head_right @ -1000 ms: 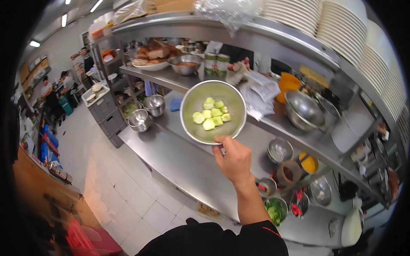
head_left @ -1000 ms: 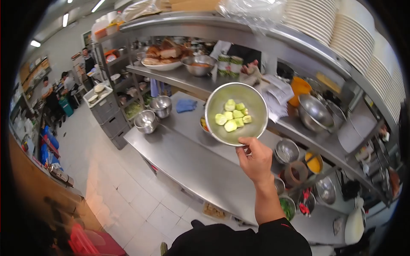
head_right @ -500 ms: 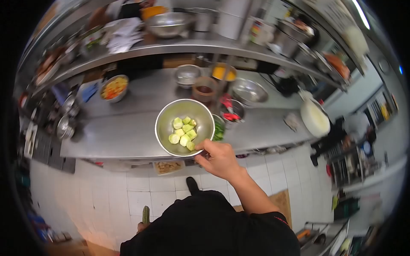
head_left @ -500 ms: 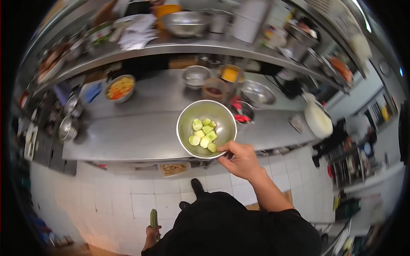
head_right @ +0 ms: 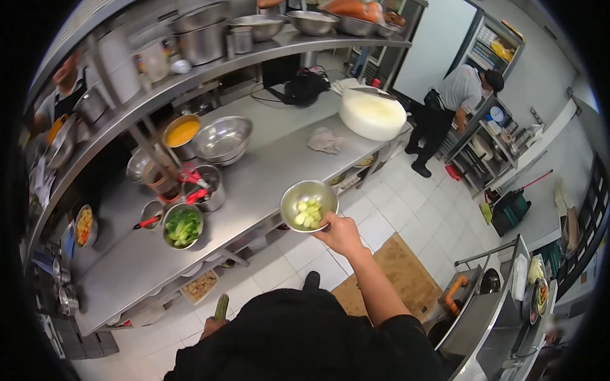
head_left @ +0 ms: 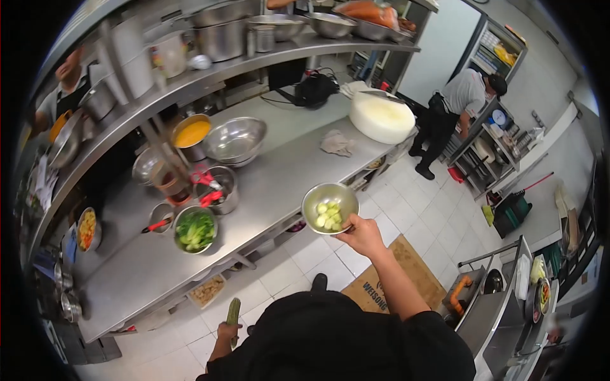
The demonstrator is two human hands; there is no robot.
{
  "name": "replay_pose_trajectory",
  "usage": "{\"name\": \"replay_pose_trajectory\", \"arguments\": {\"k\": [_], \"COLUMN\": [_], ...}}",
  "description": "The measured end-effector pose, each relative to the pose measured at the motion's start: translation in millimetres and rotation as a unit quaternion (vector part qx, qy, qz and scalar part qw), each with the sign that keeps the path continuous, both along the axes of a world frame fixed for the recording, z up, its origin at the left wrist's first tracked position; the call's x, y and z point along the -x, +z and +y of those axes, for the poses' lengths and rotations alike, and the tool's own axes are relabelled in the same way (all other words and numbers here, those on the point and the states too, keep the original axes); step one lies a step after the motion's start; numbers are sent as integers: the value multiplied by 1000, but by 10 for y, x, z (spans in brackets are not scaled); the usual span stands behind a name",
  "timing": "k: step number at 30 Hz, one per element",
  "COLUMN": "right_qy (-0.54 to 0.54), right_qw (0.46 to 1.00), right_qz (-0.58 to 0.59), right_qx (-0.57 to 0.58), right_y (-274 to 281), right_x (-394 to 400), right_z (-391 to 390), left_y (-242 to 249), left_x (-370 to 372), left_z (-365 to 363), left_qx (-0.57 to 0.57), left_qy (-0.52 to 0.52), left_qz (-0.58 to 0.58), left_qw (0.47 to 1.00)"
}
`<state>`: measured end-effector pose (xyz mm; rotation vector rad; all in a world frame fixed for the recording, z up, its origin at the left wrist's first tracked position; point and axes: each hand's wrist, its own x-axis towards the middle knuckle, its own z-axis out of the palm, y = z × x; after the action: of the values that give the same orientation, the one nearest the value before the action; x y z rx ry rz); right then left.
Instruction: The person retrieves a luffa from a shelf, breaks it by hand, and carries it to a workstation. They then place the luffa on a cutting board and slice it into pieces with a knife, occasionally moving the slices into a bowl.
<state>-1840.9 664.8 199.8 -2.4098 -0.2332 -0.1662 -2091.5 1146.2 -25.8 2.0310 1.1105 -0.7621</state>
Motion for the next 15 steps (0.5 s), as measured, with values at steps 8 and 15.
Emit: {"name": "replay_pose_trajectory", "arguments": {"k": [8,15], "right_qy": [-114,-165], "right_qw": [992,985], "right_qz": [27,36], "right_qx": [57,-25], "right_y": [-394,-886], "right_x": [-764,-2005], "right_z": [-1466,-1827], "left_y": [-26,1030], "left_x": [-2010,-3550], "left_z": [-1720,-3012], "left_qx": [141,351], "left_qy": [-211,-103], "left_qz": [-165,-202], "left_qw": [953,909]}}
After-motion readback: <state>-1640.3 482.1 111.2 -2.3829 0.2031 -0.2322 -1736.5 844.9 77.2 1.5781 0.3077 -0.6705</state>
